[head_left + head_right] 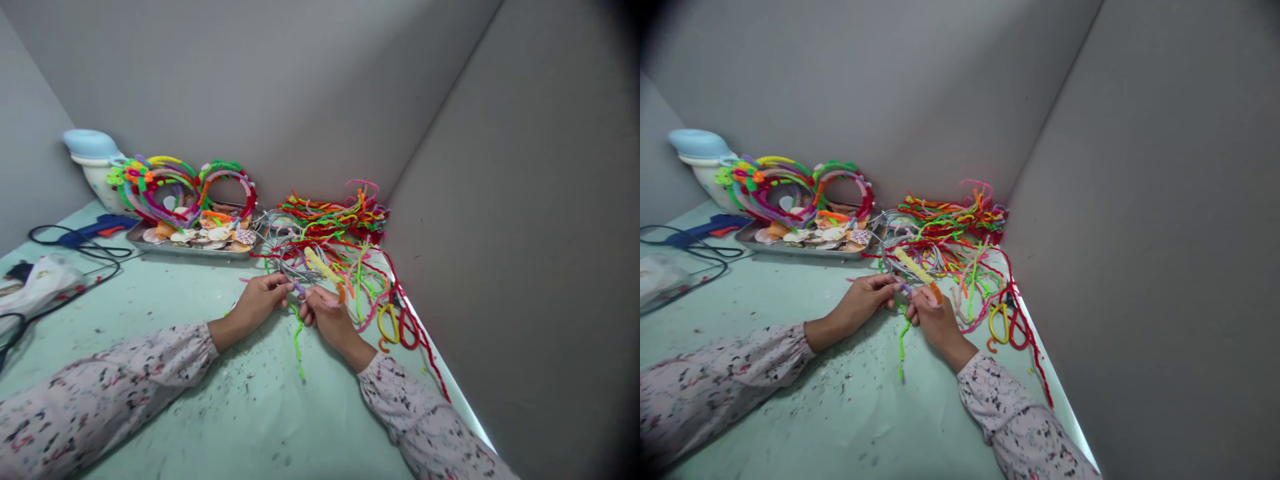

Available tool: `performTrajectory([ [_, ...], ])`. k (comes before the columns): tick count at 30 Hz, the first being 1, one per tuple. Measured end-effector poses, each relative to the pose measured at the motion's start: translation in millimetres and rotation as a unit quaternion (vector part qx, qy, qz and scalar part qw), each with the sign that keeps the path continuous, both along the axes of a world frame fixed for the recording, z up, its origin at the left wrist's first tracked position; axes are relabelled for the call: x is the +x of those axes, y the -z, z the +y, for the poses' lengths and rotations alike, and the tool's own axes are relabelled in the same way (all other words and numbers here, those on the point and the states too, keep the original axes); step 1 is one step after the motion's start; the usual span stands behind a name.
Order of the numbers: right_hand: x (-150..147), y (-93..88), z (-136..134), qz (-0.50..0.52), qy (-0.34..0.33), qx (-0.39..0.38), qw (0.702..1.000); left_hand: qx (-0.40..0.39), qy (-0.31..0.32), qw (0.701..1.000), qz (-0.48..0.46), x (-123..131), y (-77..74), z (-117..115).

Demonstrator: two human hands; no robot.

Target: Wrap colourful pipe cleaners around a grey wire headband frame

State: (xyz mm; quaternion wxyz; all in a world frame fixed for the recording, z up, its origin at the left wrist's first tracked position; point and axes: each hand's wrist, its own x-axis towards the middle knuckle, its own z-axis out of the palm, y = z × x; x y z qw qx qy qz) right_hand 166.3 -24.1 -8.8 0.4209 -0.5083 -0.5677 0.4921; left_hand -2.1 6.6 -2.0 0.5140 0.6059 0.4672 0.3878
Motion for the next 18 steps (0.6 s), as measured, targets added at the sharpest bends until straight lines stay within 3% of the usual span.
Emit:
performTrajectory([
  [8, 0.2, 0.3, -7.2, -0.056, 0.012, 0.067, 0.996, 0.012, 0.002, 1.000, -0.025, 2.5, -4.3, -3.5],
  [18, 3.5, -0.1, -8.5, -0.106, -0.020, 0.138, 0.985, 0.030, -0.029, 0.999, 0.019, 3.2, -8.9, -7.2],
])
